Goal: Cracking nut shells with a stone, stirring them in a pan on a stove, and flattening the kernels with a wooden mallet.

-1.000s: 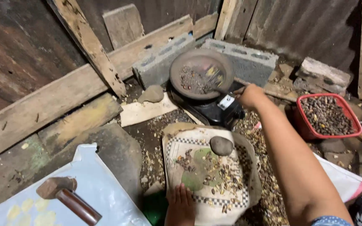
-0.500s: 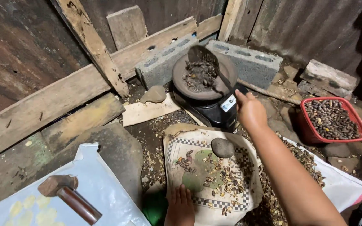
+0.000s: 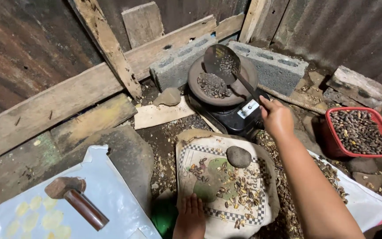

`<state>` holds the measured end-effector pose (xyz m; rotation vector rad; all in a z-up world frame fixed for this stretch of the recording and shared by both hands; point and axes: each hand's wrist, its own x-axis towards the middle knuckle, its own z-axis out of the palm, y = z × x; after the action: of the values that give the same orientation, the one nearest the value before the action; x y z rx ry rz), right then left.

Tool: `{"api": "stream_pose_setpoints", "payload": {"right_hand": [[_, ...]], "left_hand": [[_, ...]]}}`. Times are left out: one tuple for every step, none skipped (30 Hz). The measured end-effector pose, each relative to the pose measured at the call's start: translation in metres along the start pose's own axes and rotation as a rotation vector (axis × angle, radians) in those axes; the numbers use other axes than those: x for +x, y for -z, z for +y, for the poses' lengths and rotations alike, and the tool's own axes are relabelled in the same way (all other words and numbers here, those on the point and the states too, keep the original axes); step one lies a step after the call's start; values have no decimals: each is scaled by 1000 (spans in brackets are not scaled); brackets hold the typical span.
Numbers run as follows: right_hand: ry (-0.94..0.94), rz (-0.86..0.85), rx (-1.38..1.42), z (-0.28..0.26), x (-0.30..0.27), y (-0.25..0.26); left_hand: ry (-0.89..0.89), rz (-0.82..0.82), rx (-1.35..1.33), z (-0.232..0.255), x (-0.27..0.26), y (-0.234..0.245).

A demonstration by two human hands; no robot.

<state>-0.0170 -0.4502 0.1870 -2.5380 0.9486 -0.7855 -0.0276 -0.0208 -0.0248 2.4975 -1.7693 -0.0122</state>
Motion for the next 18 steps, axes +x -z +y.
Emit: {"api": "stream_pose_setpoints", "payload": {"right_hand": [[0,-12,-3,8,4,-11],[18,-13,-36,16,6,-22],[33,-23,-70,26,4,-33],[31,-42,-75,25,0,-36],[-13,-68,-58,23,-2,-38],[-58,-94,-41,20,-3,-40],[-51,-97,-41,-10,-15,-26],[103,-62,-43,-39,-27,-12],[259,-30,-46,-67,-39,4],[267,-37,-47,-90,-63,1],[292,-289,-62,-111,-92,-1],[312,-540,-78,-132,-120,-3],[304,-543,-79,-125,-139,-12],[379,-413,58,-118,-158,-21],[456,-283,192,-110,-178,-29],[452,-289,189,-103,-189,-19],[485,-339,141,-97,-206,-6],[517,-390,95,-93,-222,9]], "left_hand": [[5,-7,-9,0,3,17],[-12,-2,44,0,6,34],[-28,-4,91,5,5,49],[-23,-17,77,5,12,80],[-2,-159,-16,5,22,111],[20,-301,-107,3,32,142],[27,-299,-109,-6,40,162],[110,-470,-245,-15,47,183],[182,-642,-383,-21,54,204],[189,-639,-391,-31,57,186],[176,-319,-486,-41,56,168],[159,5,-571,-49,56,148],[155,-2,-574,-54,68,157],[98,45,-591,-58,80,166],[45,94,-610,-61,91,173],[46,90,-616,-65,98,164],[-11,61,-614,-67,102,155],[-69,31,-613,-69,106,146]]}}
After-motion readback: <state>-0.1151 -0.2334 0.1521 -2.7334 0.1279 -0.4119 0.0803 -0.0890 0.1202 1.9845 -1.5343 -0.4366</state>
